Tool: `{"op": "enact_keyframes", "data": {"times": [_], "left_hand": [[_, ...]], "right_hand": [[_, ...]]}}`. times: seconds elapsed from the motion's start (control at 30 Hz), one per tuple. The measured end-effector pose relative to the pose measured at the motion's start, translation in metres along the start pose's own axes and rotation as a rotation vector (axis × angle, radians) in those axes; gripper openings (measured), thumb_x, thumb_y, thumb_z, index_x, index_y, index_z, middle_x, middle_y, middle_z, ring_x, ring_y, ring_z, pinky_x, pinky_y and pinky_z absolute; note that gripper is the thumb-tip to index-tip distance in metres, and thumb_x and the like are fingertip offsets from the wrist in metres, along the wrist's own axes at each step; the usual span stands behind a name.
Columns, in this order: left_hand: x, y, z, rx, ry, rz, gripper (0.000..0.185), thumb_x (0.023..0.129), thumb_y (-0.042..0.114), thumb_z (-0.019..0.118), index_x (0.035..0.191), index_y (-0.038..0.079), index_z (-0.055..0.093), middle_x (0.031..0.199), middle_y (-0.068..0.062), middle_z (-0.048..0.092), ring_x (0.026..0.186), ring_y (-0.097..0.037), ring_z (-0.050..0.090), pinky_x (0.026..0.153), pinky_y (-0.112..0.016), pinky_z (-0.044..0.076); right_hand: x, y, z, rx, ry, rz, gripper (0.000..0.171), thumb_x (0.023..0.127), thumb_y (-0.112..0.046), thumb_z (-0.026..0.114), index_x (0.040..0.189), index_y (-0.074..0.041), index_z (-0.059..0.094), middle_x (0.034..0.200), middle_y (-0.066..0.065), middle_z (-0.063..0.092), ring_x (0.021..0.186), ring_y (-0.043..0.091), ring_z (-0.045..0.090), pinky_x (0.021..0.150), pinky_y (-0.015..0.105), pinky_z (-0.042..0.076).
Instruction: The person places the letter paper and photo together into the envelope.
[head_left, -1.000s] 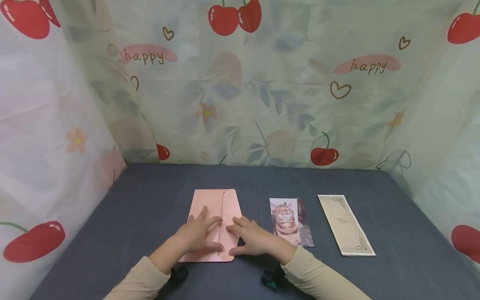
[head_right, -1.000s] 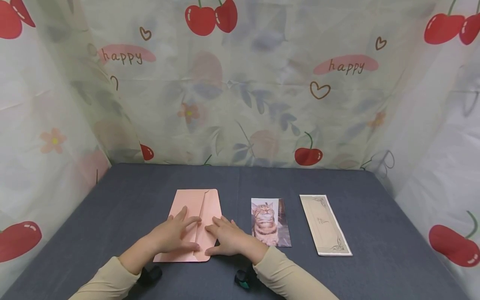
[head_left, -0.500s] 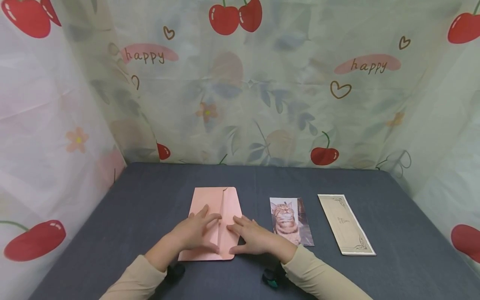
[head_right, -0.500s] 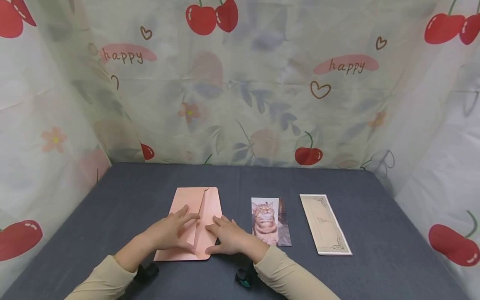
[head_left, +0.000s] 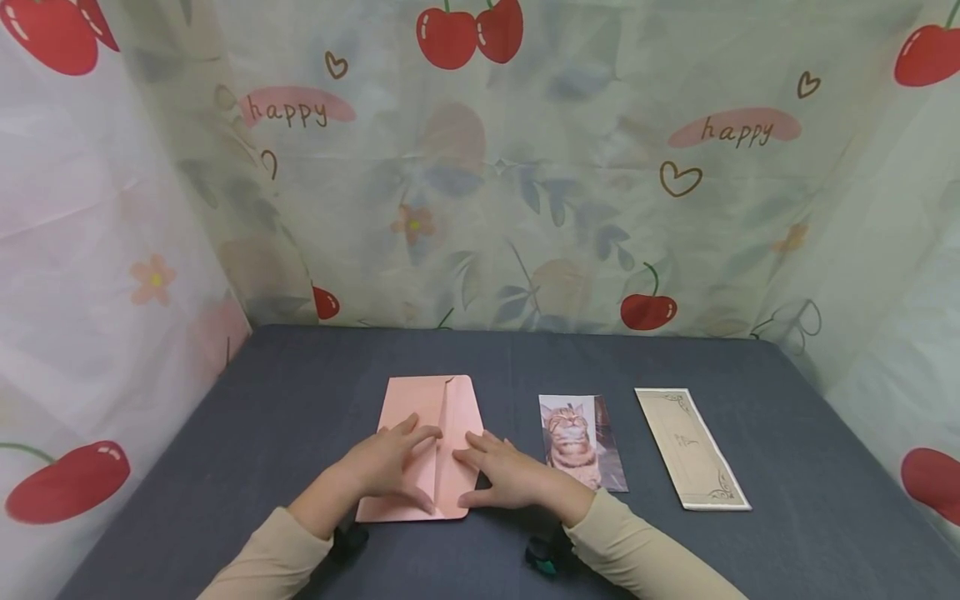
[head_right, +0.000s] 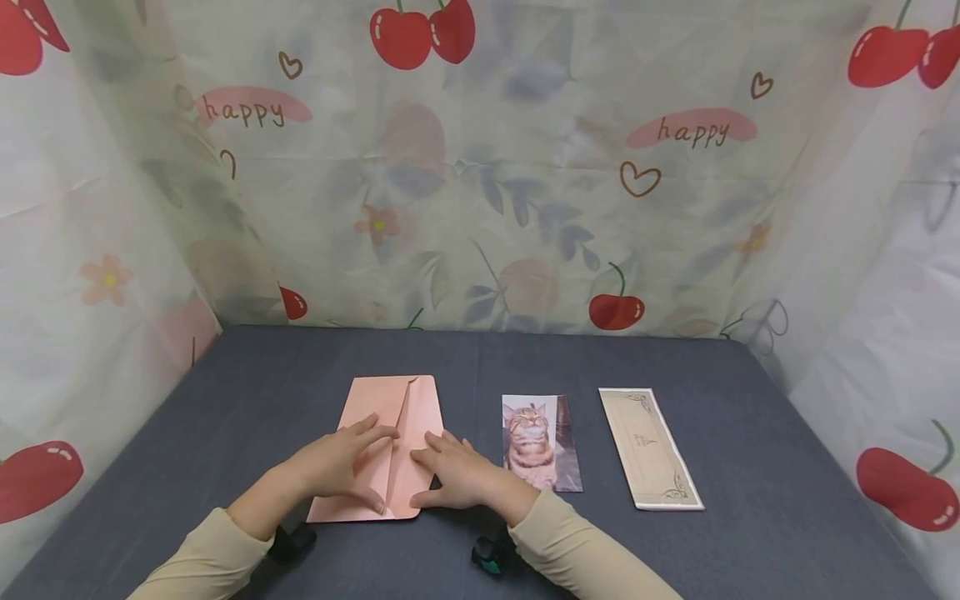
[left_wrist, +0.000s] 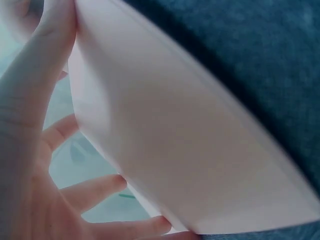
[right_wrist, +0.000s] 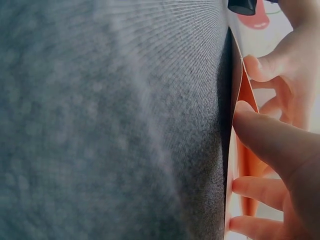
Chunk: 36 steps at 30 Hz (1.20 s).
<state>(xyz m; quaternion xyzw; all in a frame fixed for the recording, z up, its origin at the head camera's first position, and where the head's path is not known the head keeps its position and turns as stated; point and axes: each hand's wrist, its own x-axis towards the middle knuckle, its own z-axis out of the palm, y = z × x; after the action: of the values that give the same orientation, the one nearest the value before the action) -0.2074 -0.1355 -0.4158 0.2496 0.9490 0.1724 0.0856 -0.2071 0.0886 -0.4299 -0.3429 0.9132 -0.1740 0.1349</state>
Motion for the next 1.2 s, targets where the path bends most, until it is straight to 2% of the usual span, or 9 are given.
{"op": "enact_keyframes", "data": {"times": [0.23, 0.53, 0.67, 0.8, 0.97, 1.2], "left_hand": [[0.000, 0.003, -0.002, -0.011, -0.034, -0.024, 0.090, 0.056, 0.055, 0.082, 0.131, 0.020, 0.048, 0.144, -0.027, 0.036, 0.126, -0.045, 0.045, 0.105, -0.059, 0.033], [0.000, 0.003, -0.003, -0.012, -0.036, -0.002, 0.089, 0.057, 0.055, 0.082, 0.130, 0.019, 0.048, 0.143, -0.029, 0.037, 0.122, -0.045, 0.048, 0.104, -0.059, 0.034], [0.000, 0.004, -0.002, -0.010, -0.038, -0.017, 0.087, 0.056, 0.054, 0.082, 0.129, 0.021, 0.049, 0.143, -0.027, 0.038, 0.122, -0.044, 0.049, 0.105, -0.058, 0.034], [0.000, 0.004, -0.002, -0.009, -0.037, -0.027, 0.087, 0.055, 0.055, 0.082, 0.128, 0.021, 0.049, 0.143, -0.027, 0.038, 0.122, -0.044, 0.049, 0.105, -0.058, 0.034], [0.000, 0.004, -0.002, -0.012, -0.031, -0.016, 0.087, 0.055, 0.055, 0.083, 0.128, 0.021, 0.049, 0.143, -0.027, 0.038, 0.120, -0.045, 0.051, 0.104, -0.059, 0.034], [0.000, 0.003, -0.002, -0.028, -0.039, -0.020, 0.088, 0.055, 0.055, 0.082, 0.129, 0.022, 0.048, 0.144, -0.026, 0.037, 0.119, -0.046, 0.050, 0.105, -0.059, 0.033]], "right_hand": [[-0.001, 0.001, -0.001, -0.002, -0.004, 0.002, 0.063, 0.085, -0.042, 0.064, 0.136, -0.008, 0.047, 0.149, 0.021, 0.032, 0.140, 0.041, 0.025, 0.108, 0.061, 0.026], [-0.004, 0.001, -0.001, 0.047, 0.033, -0.012, 0.059, 0.086, -0.039, 0.064, 0.133, -0.007, 0.049, 0.146, 0.024, 0.035, 0.139, 0.042, 0.027, 0.110, 0.060, 0.025], [-0.008, 0.004, -0.003, 0.084, 0.097, -0.035, 0.055, 0.087, -0.035, 0.063, 0.132, -0.007, 0.050, 0.142, 0.023, 0.041, 0.134, 0.039, 0.037, 0.108, 0.054, 0.031], [-0.013, 0.009, -0.007, 0.096, 0.212, -0.076, 0.050, 0.087, -0.031, 0.064, 0.128, -0.005, 0.053, 0.133, 0.018, 0.052, 0.125, 0.030, 0.050, 0.102, 0.046, 0.041], [-0.018, 0.017, -0.010, 0.130, 0.327, -0.121, 0.045, 0.086, -0.025, 0.065, 0.124, -0.003, 0.056, 0.122, 0.012, 0.060, 0.115, 0.026, 0.057, 0.097, 0.042, 0.046], [-0.026, 0.029, -0.012, 0.293, 0.348, -0.072, 0.045, 0.087, -0.024, 0.065, 0.123, 0.001, 0.055, 0.119, 0.018, 0.060, 0.106, 0.033, 0.061, 0.090, 0.046, 0.050]]}}
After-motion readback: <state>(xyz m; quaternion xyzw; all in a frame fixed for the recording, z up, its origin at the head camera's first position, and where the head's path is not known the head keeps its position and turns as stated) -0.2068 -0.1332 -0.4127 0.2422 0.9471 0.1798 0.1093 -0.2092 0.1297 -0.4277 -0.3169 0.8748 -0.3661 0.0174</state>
